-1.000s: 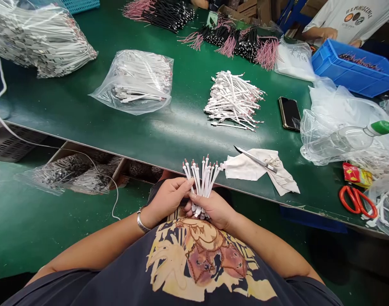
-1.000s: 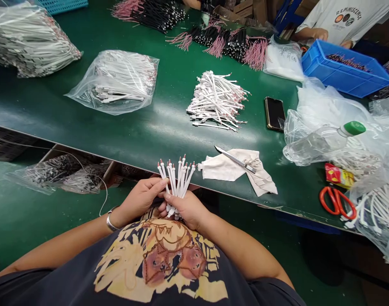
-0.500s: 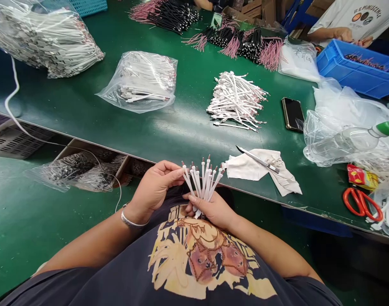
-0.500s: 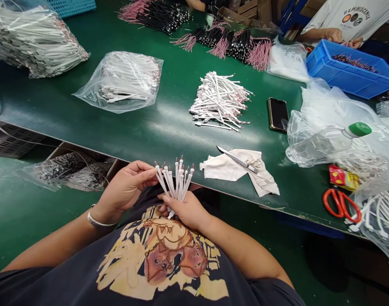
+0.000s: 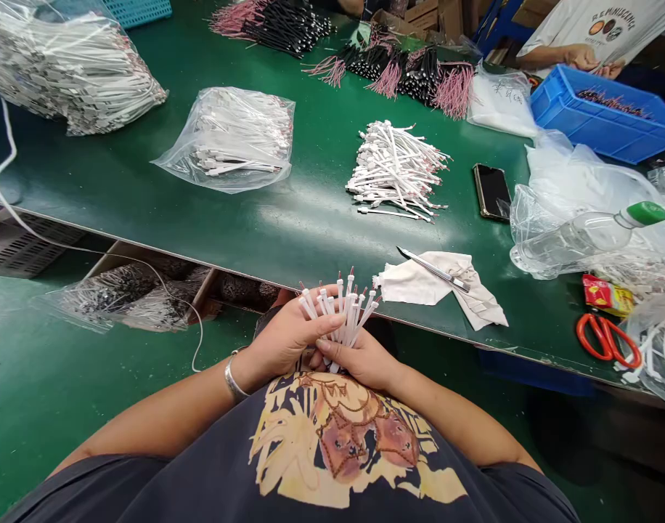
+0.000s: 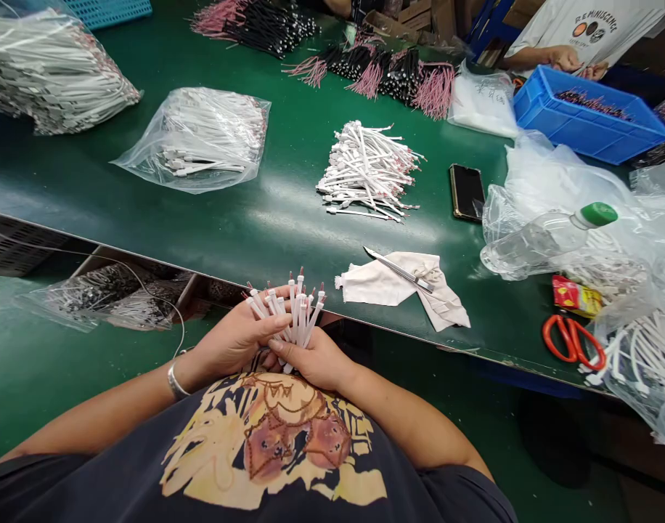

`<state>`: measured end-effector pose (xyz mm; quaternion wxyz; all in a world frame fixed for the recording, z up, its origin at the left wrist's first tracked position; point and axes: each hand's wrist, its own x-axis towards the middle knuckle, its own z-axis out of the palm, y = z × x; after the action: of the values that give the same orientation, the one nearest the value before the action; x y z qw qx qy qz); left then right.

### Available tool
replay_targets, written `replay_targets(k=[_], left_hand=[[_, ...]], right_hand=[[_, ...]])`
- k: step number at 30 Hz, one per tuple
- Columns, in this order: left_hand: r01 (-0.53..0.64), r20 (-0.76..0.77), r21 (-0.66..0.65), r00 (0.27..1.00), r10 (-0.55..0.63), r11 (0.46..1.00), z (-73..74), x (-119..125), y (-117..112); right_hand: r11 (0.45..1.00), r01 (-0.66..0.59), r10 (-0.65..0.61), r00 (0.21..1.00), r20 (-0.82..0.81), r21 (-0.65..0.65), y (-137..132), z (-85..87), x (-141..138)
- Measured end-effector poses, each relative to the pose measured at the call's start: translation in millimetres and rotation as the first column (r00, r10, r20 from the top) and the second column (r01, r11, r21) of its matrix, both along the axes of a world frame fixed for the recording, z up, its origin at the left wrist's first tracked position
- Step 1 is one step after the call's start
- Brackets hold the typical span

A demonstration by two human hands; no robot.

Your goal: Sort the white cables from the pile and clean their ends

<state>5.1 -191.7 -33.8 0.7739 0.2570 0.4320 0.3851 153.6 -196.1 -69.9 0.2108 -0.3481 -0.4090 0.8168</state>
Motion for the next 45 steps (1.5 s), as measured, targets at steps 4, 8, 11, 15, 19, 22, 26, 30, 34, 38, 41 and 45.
replay_targets(k=[4,8,11,15,19,22,26,30,34,38,41,45], left_hand=[[0.07,-0.103,0.009,0.992,-0.068,0.998,2.1,5,4],[0.014,-0.165,0.05,0.986,-0.006,0.999,-0.2,6,6],[0.017,-0.168,0.052,0.986,-0.008,0.999,-2.1,6,4],[-0.016,-0.202,0.106,0.979,0.037,0.994,0.3,8,4],[0.082,-0.291,0.182,0.956,-0.026,0.98,6.1,9,9],[0.193,-0.345,0.142,0.929,-0.135,0.971,6.7,11,10],[0.162,-0.332,0.111,0.936,-0.117,0.981,2.2,13,9],[0.152,-0.245,0.084,0.961,-0.127,0.985,-2.0,12,6],[0.143,-0.23,0.067,0.965,-0.125,0.987,-3.0,10,4],[0.146,-0.23,0.096,0.966,-0.121,0.985,-3.4,9,3],[0.138,-0.241,0.119,0.965,-0.106,0.983,-5.3,9,3],[0.153,-0.277,0.109,0.954,-0.117,0.982,-8.0,8,3]], right_hand=[[1.0,-0.025,0.025,0.999,-0.034,0.012,2,3.0,2],[0.999,-0.032,0.032,0.997,-0.066,0.0,3,4.4,3],[1.0,-0.014,0.013,0.995,-0.094,-0.014,2,3.1,4],[1.0,0.007,-0.007,0.989,-0.146,-0.006,1,0.9,5],[0.995,-0.064,0.069,0.995,-0.067,0.074,2,-1.9,8],[0.994,-0.082,0.085,0.996,-0.031,0.076,2,-4.7,9],[0.999,-0.04,0.04,0.998,-0.045,0.007,1,-5.8,9],[0.999,-0.003,0.0,0.996,-0.094,-0.041,0,-3.4,8],[0.991,0.026,-0.043,0.99,-0.131,-0.134,0,-0.3,7],[0.985,0.033,-0.056,0.99,-0.132,-0.172,-1,0.6,7],[0.99,0.02,-0.039,0.99,-0.136,-0.143,-1,-0.7,8],[0.994,-0.007,-0.007,0.992,-0.126,-0.109,0,-3.0,10]])
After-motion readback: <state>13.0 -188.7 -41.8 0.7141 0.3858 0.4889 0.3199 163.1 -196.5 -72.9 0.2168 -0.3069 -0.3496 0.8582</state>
